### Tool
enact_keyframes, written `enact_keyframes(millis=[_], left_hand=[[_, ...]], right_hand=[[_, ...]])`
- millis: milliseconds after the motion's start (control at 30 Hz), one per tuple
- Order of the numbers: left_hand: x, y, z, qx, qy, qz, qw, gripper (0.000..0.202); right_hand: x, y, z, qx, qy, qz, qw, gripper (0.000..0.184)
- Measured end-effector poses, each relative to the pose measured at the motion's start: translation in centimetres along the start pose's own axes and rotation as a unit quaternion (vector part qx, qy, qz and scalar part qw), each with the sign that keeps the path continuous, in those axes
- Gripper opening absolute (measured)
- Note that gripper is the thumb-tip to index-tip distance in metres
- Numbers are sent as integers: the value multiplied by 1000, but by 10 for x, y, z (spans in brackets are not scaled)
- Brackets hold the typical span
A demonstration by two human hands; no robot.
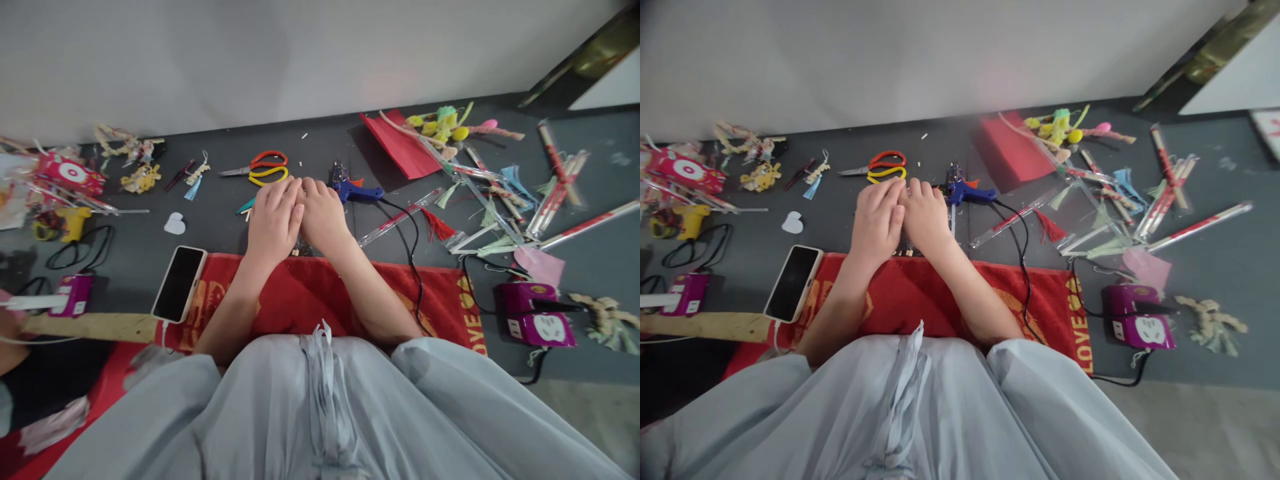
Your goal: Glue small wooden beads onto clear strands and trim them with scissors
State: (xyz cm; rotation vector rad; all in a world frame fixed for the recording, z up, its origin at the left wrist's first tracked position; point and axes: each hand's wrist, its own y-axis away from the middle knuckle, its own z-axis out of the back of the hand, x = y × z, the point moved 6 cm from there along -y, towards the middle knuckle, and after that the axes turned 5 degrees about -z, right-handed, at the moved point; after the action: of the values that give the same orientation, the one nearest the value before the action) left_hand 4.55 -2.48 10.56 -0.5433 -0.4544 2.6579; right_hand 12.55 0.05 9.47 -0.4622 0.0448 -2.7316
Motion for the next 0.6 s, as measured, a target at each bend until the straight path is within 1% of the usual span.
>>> enact_keyframes(millis=[200, 300, 400, 467, 533, 600], left_hand=[[-17, 2, -1, 28, -16, -38, 999, 53], [-16, 0, 1, 33, -17, -40, 999, 51], [-1, -3, 2, 11, -22, -14, 1000, 51], [18, -4, 2, -5, -27, 13, 1000, 51], [40, -3, 3, -14, -46, 52, 997, 52], [55, -1, 8, -46, -54, 86, 994, 52]], right_hand=[[-6, -2, -8, 20, -10, -31, 999, 46], [-5, -2, -9, 22, -8, -38, 999, 45], [1, 1, -7, 30, 10, -16, 999, 45], [6, 3, -5, 36, 19, -1, 999, 46], [9, 5, -1, 34, 23, 6, 999, 49], [10, 5, 1, 29, 25, 8, 999, 52]])
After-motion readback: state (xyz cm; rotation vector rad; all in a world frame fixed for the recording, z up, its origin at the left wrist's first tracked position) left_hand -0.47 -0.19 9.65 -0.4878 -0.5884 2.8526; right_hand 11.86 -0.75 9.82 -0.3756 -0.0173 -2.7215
